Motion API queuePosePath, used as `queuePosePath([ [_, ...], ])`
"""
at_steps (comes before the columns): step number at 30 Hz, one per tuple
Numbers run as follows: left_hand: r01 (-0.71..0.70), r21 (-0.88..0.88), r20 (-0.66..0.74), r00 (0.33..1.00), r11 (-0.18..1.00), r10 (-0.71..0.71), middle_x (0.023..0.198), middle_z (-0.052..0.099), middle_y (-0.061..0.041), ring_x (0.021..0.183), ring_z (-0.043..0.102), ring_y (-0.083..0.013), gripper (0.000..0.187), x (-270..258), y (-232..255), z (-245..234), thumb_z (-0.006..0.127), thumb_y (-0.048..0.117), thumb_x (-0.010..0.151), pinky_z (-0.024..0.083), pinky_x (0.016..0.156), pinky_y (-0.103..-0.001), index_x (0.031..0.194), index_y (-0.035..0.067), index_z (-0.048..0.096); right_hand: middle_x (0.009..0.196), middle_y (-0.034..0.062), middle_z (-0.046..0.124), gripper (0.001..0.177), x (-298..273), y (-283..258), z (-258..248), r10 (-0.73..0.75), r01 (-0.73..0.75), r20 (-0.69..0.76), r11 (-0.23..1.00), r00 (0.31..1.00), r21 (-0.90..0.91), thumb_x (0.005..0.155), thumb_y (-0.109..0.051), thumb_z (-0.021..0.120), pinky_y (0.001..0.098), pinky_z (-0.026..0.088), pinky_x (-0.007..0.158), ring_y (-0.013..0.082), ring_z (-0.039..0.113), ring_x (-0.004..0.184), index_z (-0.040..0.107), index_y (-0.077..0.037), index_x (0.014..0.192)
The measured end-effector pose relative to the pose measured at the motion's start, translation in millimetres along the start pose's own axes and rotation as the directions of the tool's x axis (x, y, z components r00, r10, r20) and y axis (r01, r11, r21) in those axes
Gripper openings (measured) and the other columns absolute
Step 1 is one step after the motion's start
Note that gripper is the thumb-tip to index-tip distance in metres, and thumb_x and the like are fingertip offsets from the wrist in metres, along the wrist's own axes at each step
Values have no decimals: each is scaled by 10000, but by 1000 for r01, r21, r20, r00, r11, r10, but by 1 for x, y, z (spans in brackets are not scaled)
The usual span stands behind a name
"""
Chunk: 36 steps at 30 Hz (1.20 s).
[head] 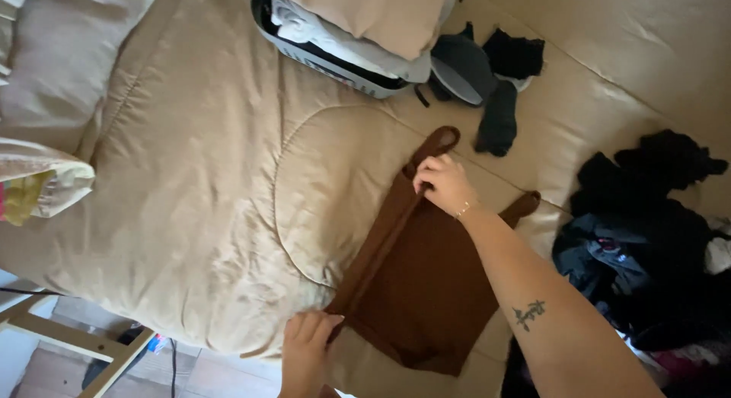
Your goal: The person folds several garments one by one on a bed, including a gray tank top, a beige top, a brown top, a black top, a white top, and a black long-sleeve shirt. Each item is smoothed, folded, and placed into a gray laundry basket.
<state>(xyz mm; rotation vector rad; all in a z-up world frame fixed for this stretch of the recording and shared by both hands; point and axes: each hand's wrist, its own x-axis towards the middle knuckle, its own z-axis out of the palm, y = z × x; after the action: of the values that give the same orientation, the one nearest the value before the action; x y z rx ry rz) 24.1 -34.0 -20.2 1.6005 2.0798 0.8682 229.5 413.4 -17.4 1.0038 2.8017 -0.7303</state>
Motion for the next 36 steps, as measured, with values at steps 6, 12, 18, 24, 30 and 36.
queuePosePath([
  [6,-73,345,136,990,936,27,1286,688,67,1130,631,-314,591,-18,11,37,808,536,788,510,921,-544,1345,353,731,1348,-11,679,311,-76,27,13,138,-150,-135,986,981,-78,949,-43,757,492,490,991,337,559,1150,817,-295,1120],
  [12,-443,75,457,812,894,364,1181,703,-28,963,642,-310,612,-13,103,98,829,605,860,508,694,-500,1339,239,723,1330,216,626,732,-165,107,65,697,-740,-593,630,404,237,810,-363,877,572,390,1133,445,528,1311,605,-62,1419],
  [18,-475,79,722,633,877,278,1460,531,-131,1240,509,-414,868,-51,145,179,852,517,915,448,954,-547,1635,219,469,1561,151,613,956,-175,55,17,967,-678,176,-5,184,735,829,-540,877,434,498,1174,307,613,1388,509,-99,1593],
  [24,-398,44,651,707,916,276,1150,640,-102,987,587,-406,319,-64,159,162,700,106,951,493,879,-569,1259,183,665,1401,109,755,596,-169,45,-12,919,-722,273,17,284,692,931,-438,785,392,576,1034,285,721,1222,727,-107,1423],
  [30,595,6,706,567,804,-425,1064,644,52,873,692,-281,457,-81,147,120,679,271,834,567,808,-485,1276,364,609,1453,128,734,640,-123,25,-30,917,-661,126,171,377,730,917,-312,793,418,586,1079,300,714,1269,654,-118,1511],
  [36,835,-135,336,545,533,-768,902,874,23,857,825,-243,322,-75,101,103,834,377,849,617,862,-417,1142,288,735,1207,150,721,407,-65,4,0,924,-545,200,11,327,838,905,-176,839,439,701,723,295,767,947,665,-99,1265],
])
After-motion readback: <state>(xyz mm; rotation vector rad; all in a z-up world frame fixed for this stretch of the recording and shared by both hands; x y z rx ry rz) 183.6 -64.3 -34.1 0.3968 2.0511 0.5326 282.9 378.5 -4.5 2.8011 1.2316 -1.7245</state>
